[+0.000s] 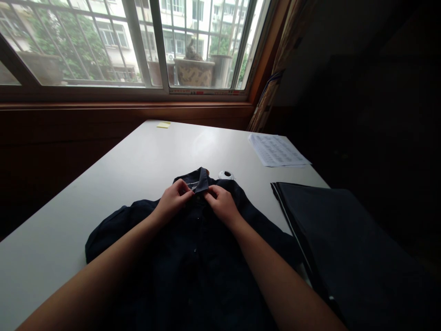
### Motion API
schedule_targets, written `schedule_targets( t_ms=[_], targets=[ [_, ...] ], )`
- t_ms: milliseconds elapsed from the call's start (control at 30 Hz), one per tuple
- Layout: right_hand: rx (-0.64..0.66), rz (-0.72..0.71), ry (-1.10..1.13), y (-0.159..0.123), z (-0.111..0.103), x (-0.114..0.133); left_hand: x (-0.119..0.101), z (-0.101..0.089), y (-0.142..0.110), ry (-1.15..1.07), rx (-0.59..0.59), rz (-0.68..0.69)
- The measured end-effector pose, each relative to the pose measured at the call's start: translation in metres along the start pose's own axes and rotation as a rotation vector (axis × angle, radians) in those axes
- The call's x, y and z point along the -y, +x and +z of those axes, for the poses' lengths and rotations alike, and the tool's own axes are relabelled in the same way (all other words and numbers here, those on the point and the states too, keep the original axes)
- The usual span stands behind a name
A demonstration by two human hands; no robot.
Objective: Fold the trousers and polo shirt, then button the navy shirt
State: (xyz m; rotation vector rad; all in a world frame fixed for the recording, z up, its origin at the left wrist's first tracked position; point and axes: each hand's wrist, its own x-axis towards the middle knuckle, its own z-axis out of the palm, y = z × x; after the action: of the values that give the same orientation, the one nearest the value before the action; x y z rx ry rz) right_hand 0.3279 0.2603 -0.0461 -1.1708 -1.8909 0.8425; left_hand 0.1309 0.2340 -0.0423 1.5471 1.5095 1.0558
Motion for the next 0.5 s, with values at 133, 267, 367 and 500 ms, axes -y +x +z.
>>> schedule_targets(
  t_ms=[133, 267, 367, 500],
  targets=[
    [-0.022, 0.018, 0.009, 0.0, 0.0, -0.001, -0.001, -0.002, 0.0, 0.037, -0.015, 0.052],
    [-0.03, 0.024, 0.012, 0.0, -0.001, -0.003, -0.001, -0.005, 0.001, 0.216, -0.004, 0.169],
    [-0.034, 0.001, 0.003, 0.0, -0.001, -0.002, 0.0, -0.009, 0.003, 0.274, 0.046, 0.255],
    [-0.039, -0.049, -0.036, 0.0, 0.0, -0.003, 0.004, -0.018, 0.006, 0.287, 0.122, 0.312]
  ],
)
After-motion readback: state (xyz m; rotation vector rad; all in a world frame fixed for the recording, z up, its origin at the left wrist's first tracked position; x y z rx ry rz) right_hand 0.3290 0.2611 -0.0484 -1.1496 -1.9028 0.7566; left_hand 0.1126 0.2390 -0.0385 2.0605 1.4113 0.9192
